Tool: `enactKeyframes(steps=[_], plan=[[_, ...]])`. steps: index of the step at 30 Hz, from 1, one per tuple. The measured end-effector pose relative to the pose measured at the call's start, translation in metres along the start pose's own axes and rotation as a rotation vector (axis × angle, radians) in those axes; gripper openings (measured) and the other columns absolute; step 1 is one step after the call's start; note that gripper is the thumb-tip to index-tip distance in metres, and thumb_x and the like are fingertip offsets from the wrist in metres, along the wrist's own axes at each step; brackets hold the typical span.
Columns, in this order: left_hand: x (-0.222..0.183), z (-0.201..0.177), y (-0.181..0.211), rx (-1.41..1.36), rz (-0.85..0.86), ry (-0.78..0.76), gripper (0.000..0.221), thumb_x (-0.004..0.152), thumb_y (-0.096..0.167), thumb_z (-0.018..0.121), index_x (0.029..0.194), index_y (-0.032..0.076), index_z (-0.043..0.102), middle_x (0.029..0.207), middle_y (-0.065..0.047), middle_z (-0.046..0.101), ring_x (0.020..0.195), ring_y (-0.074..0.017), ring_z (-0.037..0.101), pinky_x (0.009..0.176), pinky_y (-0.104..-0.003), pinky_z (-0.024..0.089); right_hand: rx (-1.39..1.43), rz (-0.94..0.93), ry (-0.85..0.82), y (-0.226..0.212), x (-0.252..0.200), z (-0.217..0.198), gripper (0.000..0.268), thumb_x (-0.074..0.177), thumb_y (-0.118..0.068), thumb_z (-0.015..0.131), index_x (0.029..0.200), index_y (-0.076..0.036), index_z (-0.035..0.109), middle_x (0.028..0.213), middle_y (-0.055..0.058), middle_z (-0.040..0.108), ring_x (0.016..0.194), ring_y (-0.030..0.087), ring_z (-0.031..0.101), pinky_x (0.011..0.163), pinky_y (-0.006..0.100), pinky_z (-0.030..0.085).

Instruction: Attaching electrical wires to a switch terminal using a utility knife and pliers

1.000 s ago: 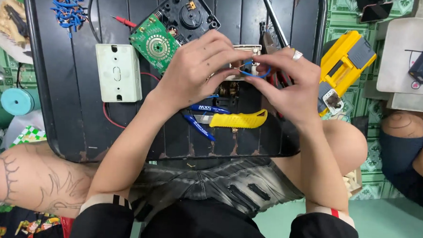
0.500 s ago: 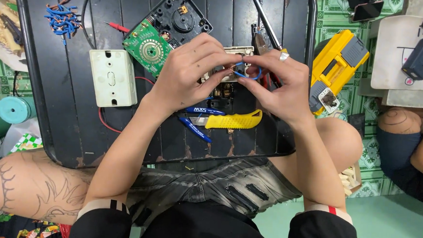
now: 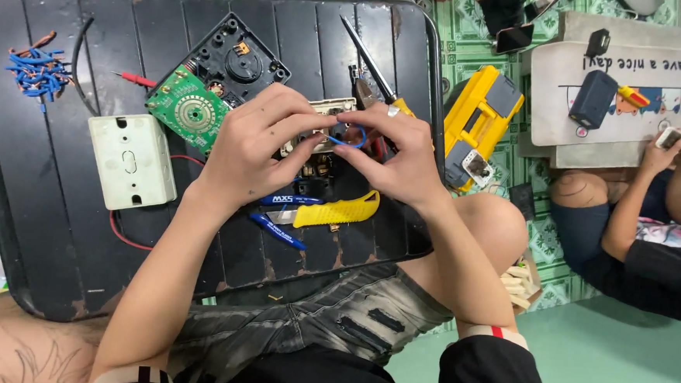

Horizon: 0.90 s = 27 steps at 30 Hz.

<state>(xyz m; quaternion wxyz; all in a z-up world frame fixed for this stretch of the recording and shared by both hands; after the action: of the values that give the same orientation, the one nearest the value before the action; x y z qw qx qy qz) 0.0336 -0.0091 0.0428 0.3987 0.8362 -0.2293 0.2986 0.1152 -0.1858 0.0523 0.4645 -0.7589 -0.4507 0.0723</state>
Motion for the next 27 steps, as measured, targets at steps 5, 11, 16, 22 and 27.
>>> enactKeyframes(steps=[5, 11, 16, 22, 27], plan=[[0.001, 0.001, 0.0, -0.042, -0.113, 0.107, 0.011, 0.091, -0.004, 0.076, 0.099, 0.004, 0.078, 0.086, -0.007, 0.071, 0.087, -0.0252, 0.068, 0.073, -0.034, 0.059, 0.155, -0.009, 0.064, 0.01, 0.001, 0.003, 0.031, 0.086, -0.004, 0.085, 0.115, 0.0, 0.075, 0.086, 0.014, 0.074, 0.075, 0.024, 0.072, 0.063, 0.032, 0.059], [-0.002, 0.002, -0.003, -0.01, -0.101, 0.125, 0.009, 0.094, -0.003, 0.075, 0.097, 0.005, 0.076, 0.089, -0.005, 0.07, 0.089, -0.0255, 0.068, 0.072, -0.034, 0.058, 0.148, 0.022, 0.048, 0.013, 0.0, 0.004, 0.032, 0.086, -0.004, 0.084, 0.117, -0.001, 0.075, 0.087, 0.013, 0.074, 0.077, 0.022, 0.072, 0.065, 0.031, 0.06], [-0.001, 0.004, -0.004, -0.005, -0.099, 0.133, 0.007, 0.095, 0.0, 0.075, 0.098, 0.005, 0.076, 0.089, -0.004, 0.069, 0.089, -0.0252, 0.067, 0.072, -0.034, 0.058, 0.138, 0.002, 0.049, 0.013, 0.001, 0.002, 0.032, 0.085, -0.004, 0.086, 0.116, -0.001, 0.076, 0.086, 0.013, 0.074, 0.077, 0.022, 0.073, 0.065, 0.03, 0.06], [-0.001, 0.001, -0.004, -0.016, -0.085, 0.134, 0.007, 0.094, 0.0, 0.075, 0.098, 0.005, 0.076, 0.088, -0.005, 0.07, 0.088, -0.0253, 0.067, 0.074, -0.034, 0.059, 0.137, -0.011, 0.038, 0.009, 0.004, 0.002, 0.031, 0.087, -0.003, 0.085, 0.116, 0.0, 0.075, 0.086, 0.013, 0.074, 0.078, 0.023, 0.073, 0.065, 0.031, 0.06], [-0.002, 0.005, -0.003, -0.017, -0.063, 0.132, 0.009, 0.093, -0.004, 0.075, 0.096, 0.004, 0.074, 0.088, -0.005, 0.069, 0.087, -0.0266, 0.067, 0.074, -0.035, 0.059, 0.138, -0.014, 0.051, 0.011, 0.001, 0.001, 0.03, 0.086, -0.001, 0.085, 0.114, 0.001, 0.075, 0.084, 0.014, 0.073, 0.075, 0.024, 0.073, 0.063, 0.032, 0.06]])
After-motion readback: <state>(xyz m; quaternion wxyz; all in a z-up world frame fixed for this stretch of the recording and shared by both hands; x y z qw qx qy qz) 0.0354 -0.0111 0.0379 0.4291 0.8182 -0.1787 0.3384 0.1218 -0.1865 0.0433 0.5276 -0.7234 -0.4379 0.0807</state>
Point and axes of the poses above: each hand's wrist, its own x-axis towards the middle knuckle, its own z-axis out of the palm, y = z × x, the point moved 4 cm from there along x, towards the middle knuckle
